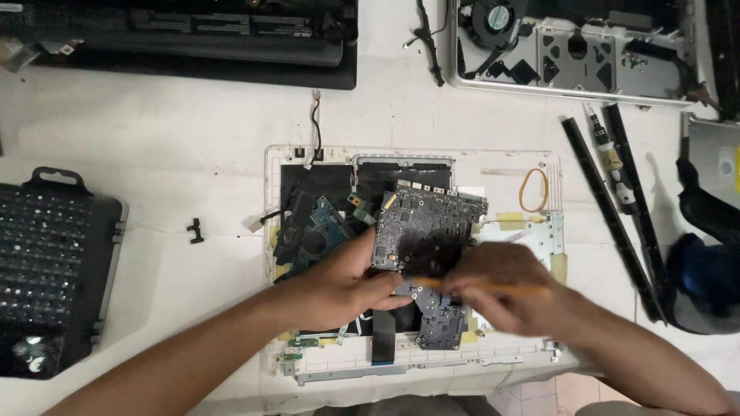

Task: Cleaning a laptop motherboard by wiping it with a cloth and brushing it with a plastic tool.

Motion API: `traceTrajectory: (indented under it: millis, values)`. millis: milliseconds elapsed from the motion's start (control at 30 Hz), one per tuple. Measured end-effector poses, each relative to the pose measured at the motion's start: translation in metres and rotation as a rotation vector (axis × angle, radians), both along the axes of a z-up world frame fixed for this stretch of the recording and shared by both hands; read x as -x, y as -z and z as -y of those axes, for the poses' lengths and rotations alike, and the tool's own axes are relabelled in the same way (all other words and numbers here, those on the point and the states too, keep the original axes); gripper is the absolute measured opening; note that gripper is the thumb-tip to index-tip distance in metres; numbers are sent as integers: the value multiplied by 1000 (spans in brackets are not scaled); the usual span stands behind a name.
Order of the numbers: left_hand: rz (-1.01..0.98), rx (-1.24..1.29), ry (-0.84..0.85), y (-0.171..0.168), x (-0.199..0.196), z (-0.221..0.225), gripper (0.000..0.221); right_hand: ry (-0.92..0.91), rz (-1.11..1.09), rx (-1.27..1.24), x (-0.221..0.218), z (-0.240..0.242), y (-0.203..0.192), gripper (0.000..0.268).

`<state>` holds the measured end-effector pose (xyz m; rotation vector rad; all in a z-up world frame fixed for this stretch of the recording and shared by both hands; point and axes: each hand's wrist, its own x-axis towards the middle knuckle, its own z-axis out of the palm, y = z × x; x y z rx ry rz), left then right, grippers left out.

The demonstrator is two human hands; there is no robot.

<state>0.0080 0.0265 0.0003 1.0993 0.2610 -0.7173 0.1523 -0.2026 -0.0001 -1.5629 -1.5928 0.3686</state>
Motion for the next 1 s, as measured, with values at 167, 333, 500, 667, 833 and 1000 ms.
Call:
traceTrajectory:
  millis: [167, 333, 500, 667, 833, 1000]
  values:
    - [7, -32, 20, -6, 0, -3, 84, 222, -25, -7, -4, 5, 3, 21]
    - [95, 105, -40, -3, 1, -2, 68, 146, 10, 34, -10, 7, 8, 20]
    - [213, -171, -22, -8, -3, -3, 81, 43, -10, 35, 5, 5, -2, 15]
    - [200, -174, 18, -15, -1, -5, 84, 102, -190, 12, -9, 14, 9, 22]
    - [133, -111, -19, -9, -3, -2, 79, -26, -185, 130, 10, 14, 1, 24]
    - [247, -60, -54, -4, 0, 1, 81, 183, -128, 37, -1, 7, 5, 15]
